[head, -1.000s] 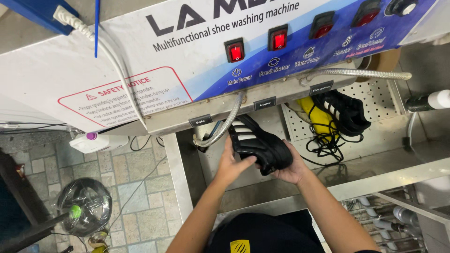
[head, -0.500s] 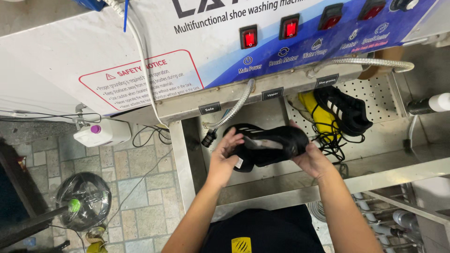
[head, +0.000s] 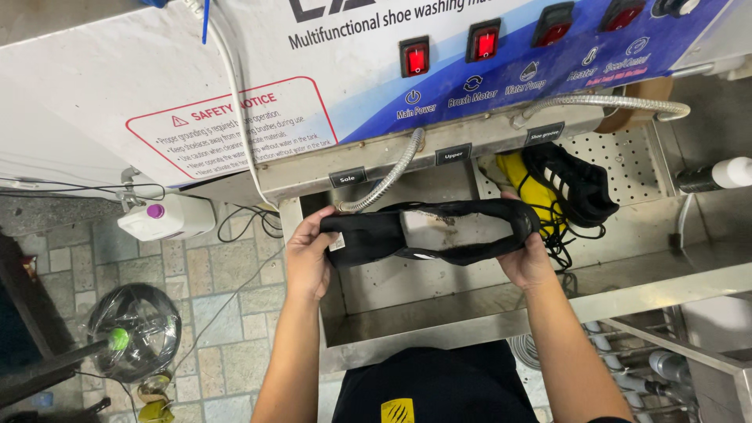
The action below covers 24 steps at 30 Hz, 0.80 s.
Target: The person cleans a black sneaker using a multifunctional shoe washing machine. They position the shoe under rotating brushes to clean the sole and upper, then use a handheld spray gun to apply cleaning solution to the shoe's surface.
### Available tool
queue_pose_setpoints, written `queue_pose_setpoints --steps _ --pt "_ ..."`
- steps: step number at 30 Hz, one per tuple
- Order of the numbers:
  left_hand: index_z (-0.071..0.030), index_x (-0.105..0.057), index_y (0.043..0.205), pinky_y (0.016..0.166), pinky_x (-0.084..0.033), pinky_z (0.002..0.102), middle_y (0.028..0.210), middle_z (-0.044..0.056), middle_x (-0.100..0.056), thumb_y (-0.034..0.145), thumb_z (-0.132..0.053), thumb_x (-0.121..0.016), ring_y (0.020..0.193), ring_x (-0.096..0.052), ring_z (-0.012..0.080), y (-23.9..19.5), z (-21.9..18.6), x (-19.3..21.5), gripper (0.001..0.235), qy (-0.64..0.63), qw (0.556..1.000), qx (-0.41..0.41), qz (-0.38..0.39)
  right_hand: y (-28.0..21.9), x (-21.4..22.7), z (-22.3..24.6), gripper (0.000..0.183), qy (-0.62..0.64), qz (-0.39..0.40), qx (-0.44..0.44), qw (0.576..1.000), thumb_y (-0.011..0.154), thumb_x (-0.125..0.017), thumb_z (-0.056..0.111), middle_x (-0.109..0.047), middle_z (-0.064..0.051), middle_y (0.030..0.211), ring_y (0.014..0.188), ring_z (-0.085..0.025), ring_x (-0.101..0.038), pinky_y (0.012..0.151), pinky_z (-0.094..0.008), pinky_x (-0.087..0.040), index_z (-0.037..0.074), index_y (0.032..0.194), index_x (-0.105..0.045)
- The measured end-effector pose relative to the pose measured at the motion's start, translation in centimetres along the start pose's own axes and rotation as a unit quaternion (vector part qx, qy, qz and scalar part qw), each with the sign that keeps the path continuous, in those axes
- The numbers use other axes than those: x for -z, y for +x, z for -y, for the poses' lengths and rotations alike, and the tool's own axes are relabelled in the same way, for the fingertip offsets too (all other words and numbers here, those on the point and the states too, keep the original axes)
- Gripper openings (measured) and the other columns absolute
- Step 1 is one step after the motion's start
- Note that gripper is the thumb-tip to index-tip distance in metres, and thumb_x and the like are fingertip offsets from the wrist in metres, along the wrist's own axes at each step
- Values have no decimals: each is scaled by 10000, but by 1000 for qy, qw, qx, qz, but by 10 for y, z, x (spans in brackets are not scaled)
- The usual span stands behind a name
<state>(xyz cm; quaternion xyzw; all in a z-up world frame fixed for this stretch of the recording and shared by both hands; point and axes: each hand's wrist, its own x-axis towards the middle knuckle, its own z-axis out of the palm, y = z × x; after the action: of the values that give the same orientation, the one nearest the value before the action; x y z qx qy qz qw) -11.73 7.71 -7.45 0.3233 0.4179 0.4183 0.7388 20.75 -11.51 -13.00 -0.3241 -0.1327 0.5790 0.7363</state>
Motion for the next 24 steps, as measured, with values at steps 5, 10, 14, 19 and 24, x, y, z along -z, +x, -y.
queue_pose_setpoints --steps 5,10,14,19,24 --pt "33 -633 1295 951 -504 270 1199 94 -705 855 178 -561 1072 -654 145 3 7 1 469 83 995 -47 -20 3 1 -1 1151 -11 11 26 1000 686 -934 546 -557 -63 1459 1352 -245 -541 1146 -439 -445 110 1592 -373" --pt "26 -582 1331 953 -514 263 1207 96 -701 874 139 -600 1081 -665 127 7 9 -2 471 111 991 -67 -37 4 5 1 1172 -11 19 38 999 678 -953 512 -551 -53 1473 1374 -242 -525 1166 -435 -427 112 1608 -362" --pt "19 -584 1326 924 -524 262 1160 97 -702 905 60 -680 1032 -663 129 8 17 2 434 120 989 -65 -65 5 6 2 1172 -8 15 39 999 671 -948 527 -546 -44 1481 1378 -240 -526 1161 -443 -436 131 1602 -358" --pt "16 -622 1286 910 -558 288 1147 85 -726 970 -27 -690 1024 -682 139 -3 41 0 326 65 997 -12 -36 4 6 -1 1150 -9 -11 28 999 693 -909 576 -543 -51 1483 1358 -252 -541 1113 -462 -466 159 1609 -351" --pt "-78 -598 1278 827 -609 351 1099 39 -706 896 17 -716 967 -691 152 -12 64 -6 410 -20 999 36 15 3 5 -5 1141 -61 -54 20 996 685 -889 589 -549 -47 1442 1283 -257 -565 1005 -485 -496 147 1588 -349"
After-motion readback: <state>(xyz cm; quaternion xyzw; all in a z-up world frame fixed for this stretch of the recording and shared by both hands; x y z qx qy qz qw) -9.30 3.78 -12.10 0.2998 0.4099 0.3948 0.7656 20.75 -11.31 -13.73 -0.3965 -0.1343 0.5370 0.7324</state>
